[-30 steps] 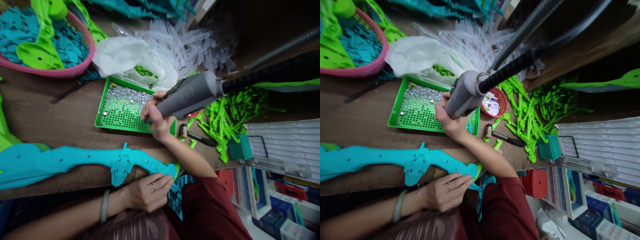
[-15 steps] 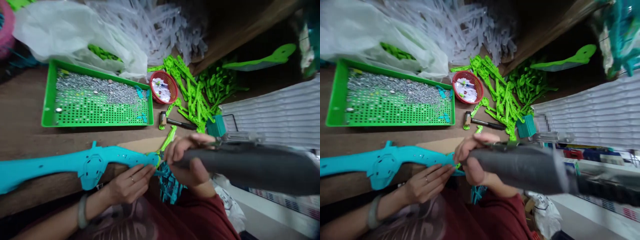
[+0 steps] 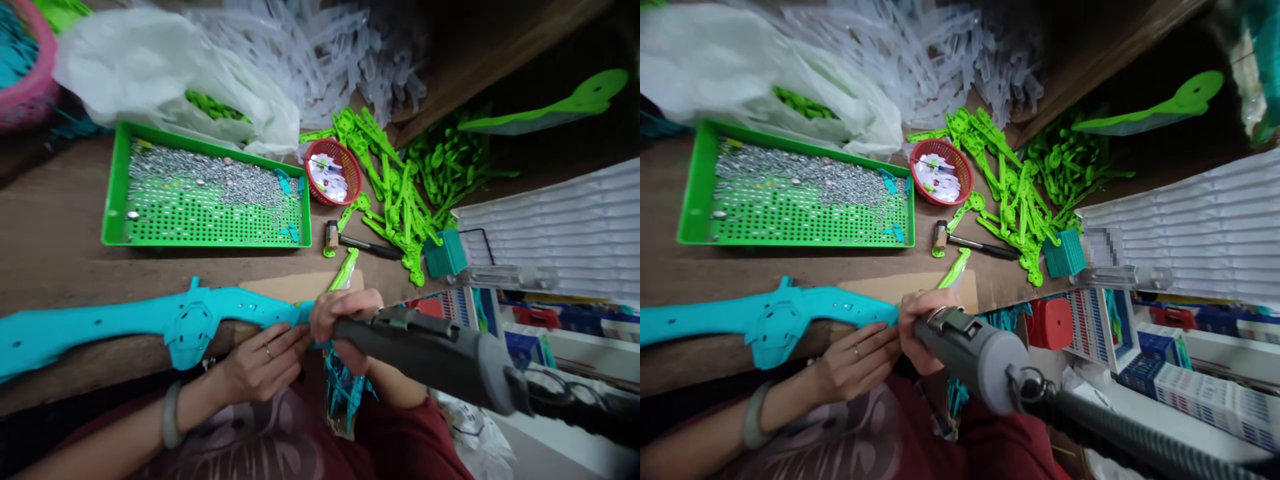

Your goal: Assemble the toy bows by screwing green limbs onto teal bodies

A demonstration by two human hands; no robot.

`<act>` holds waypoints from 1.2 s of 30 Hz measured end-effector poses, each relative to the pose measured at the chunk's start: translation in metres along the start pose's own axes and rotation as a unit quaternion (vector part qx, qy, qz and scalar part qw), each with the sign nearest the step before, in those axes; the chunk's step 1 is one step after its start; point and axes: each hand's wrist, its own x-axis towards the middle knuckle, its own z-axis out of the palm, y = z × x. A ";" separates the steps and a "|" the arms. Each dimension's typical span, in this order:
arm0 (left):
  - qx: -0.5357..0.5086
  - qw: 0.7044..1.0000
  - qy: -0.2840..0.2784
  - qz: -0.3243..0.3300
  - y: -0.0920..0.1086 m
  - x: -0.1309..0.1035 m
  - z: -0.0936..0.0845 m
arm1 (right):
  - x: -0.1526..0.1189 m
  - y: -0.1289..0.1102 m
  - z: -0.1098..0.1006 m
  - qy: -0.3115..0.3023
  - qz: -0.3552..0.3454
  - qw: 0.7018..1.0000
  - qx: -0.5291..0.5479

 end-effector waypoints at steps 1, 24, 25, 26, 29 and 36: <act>0.002 1.000 0.006 -0.001 0.000 0.000 0.000 | 0.005 -0.002 -0.005 -0.057 -0.012 0.998 0.027; 0.067 0.998 0.001 0.005 -0.003 -0.001 0.009 | 0.133 0.083 0.043 0.070 0.012 0.997 -0.019; 0.069 0.998 -0.003 0.002 -0.003 0.000 0.008 | 0.132 0.071 0.042 0.076 0.004 0.997 -0.015; 0.069 0.998 -0.006 -0.003 -0.003 0.002 0.007 | 0.129 0.055 0.039 0.082 -0.011 0.997 -0.006; 0.008 0.998 0.011 -0.057 0.001 0.011 -0.002 | 0.102 -0.005 0.023 0.100 -0.051 0.994 0.014; -0.173 0.933 0.078 -0.305 -0.004 0.056 -0.039 | 0.032 -0.087 0.002 0.059 -0.032 0.998 0.007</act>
